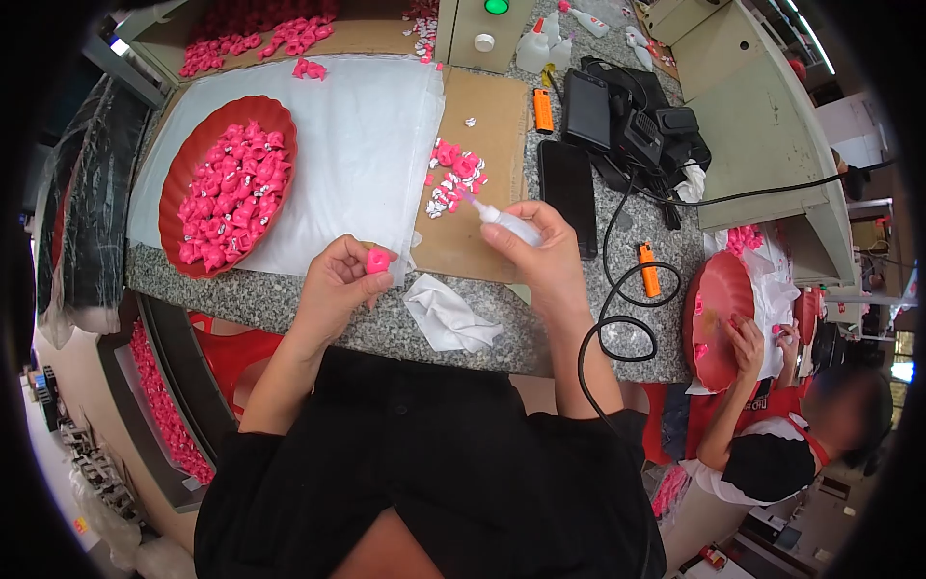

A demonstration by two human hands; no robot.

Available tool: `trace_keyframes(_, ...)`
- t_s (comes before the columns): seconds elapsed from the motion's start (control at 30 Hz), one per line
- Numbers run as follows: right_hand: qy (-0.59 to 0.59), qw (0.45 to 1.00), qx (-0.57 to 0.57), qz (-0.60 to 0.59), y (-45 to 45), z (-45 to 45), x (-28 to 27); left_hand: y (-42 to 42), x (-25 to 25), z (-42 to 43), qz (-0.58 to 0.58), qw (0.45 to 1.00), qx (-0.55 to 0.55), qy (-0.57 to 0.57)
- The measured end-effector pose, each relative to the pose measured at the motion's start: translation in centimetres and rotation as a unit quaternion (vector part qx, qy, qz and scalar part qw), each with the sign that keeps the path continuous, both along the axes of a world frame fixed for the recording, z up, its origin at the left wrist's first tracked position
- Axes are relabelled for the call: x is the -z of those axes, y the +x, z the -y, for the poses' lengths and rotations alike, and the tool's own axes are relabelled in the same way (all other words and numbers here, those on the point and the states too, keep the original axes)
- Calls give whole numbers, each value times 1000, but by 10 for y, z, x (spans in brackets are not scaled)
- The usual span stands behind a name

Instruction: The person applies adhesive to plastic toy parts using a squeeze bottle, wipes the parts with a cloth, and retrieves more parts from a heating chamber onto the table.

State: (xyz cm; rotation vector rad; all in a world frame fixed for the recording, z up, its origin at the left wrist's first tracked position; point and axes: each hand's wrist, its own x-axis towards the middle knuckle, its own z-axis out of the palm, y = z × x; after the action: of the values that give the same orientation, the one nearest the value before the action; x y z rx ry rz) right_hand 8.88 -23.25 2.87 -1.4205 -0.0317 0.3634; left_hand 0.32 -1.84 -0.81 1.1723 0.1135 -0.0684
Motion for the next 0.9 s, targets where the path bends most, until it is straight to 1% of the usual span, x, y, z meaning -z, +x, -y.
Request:
trace_keyframes(0.07, -21, 1000, 4, 11, 5, 0, -3, 1, 3, -3, -33, 997, 16, -63)
trace_keyframes(0.13, -76, 993, -13, 94, 11, 1, 0, 2, 3, -2, -31, 996, 26, -83)
trace_keyframes(0.2, -79, 992, -30, 89, 15, 1, 2, 1, 4, 0, -31, 994, 33, -102)
trace_keyframes(0.27, -80, 992, -48, 85, 19, -1, 4, 3, 4, 3, -29, 993, 19, -111)
trace_keyframes(0.33, -199, 956, -48, 210, 23, -5, 6, 3, 5, 3, -31, 993, 23, -109)
trace_keyframes(0.37, -199, 956, -50, 209, 25, -6, 8, 3, 5, 3, -32, 993, 27, -107)
trace_keyframes(0.43, -301, 901, -121, 288, 29, -7, 10, 3, 8, 1, -36, 993, 32, -109)
trace_keyframes(0.47, -301, 901, -122, 287, 31, -7, 10, 2, 9, 1, -39, 992, 39, -112)
trace_keyframes(0.53, -233, 951, -144, 142, 36, -8, 9, 3, 7, 1, -38, 990, 32, -129)
trace_keyframes(0.57, -233, 951, -145, 141, 38, -8, 10, 3, 6, 2, -37, 988, 25, -146)
trace_keyframes(0.63, -252, 935, -133, 211, 39, -10, 13, 2, 4, 2, -40, 989, 23, -138)
trace_keyframes(0.67, -251, 935, -135, 210, 40, -11, 14, 2, 3, 2, -42, 990, 23, -130)
trace_keyframes(0.73, -279, 874, -181, 355, 42, -14, 17, 2, 8, 1, -41, 992, 28, -119)
trace_keyframes(0.77, -278, 874, -182, 355, 43, -15, 18, 2, 10, 0, -39, 993, 34, -108)
trace_keyframes(0.83, -326, 848, -195, 369, 45, -19, 21, 2, 10, 0, -44, 992, 34, -111)
trace_keyframes(0.87, -324, 849, -196, 369, 47, -20, 23, 2, 9, 0, -47, 992, 34, -114)
trace_keyframes(0.9, -337, 822, -197, 414, 49, -21, 26, 2, 9, 0, -48, 992, 32, -112)
